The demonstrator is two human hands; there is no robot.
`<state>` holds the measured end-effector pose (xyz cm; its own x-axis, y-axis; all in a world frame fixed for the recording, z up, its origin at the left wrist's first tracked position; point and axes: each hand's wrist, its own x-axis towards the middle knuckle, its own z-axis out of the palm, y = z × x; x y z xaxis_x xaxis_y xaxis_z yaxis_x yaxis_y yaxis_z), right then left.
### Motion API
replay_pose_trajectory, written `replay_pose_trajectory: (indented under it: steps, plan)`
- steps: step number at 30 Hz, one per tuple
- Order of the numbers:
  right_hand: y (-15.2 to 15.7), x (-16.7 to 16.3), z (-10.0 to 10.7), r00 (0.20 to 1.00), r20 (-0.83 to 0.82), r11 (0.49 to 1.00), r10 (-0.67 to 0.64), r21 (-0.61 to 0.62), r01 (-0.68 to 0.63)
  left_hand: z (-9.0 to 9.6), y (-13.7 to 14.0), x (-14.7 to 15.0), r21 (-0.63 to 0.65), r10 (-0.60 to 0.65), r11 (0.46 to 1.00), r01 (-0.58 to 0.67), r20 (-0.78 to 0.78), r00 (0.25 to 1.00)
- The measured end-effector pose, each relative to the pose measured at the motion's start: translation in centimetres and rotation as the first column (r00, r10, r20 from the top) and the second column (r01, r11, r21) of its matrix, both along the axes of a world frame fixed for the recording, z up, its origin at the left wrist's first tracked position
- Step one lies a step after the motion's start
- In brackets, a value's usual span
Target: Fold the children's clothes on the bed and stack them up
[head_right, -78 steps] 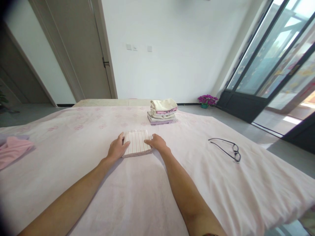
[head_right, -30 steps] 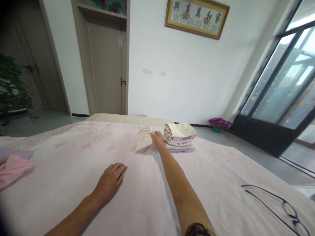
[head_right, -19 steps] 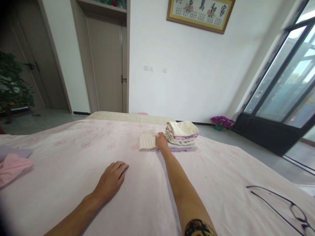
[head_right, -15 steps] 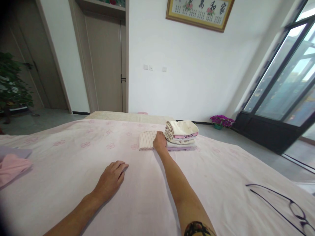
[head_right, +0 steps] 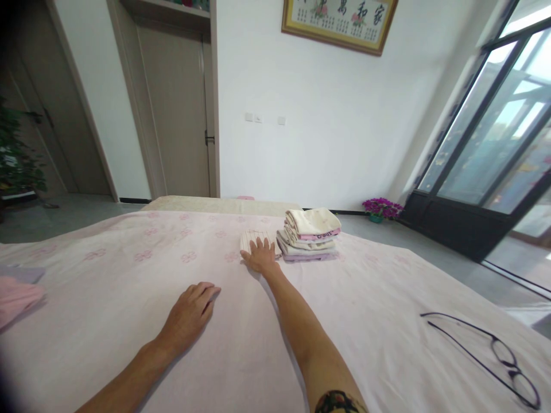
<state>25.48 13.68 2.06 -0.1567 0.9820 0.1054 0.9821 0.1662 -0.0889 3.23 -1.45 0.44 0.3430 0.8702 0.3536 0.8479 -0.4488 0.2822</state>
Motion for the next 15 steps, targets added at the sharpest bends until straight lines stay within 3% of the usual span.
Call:
replay_pose_trajectory:
  steps: [7, 15]
  plan:
    - [-1.3, -0.5, 0.2, 0.984, -0.018, 0.982, 0.179, -0.056, -0.179, 0.0, 0.0, 0.1, -0.016, 0.004, 1.0, -0.004, 0.015, 1.0]
    - [-1.2, -1.1, -0.3, 0.999, -0.021, 0.996, 0.028, 0.085, -0.026, -0.1, 0.1, 0.0, -0.002, -0.005, 1.0, 0.005, 0.019, 1.0]
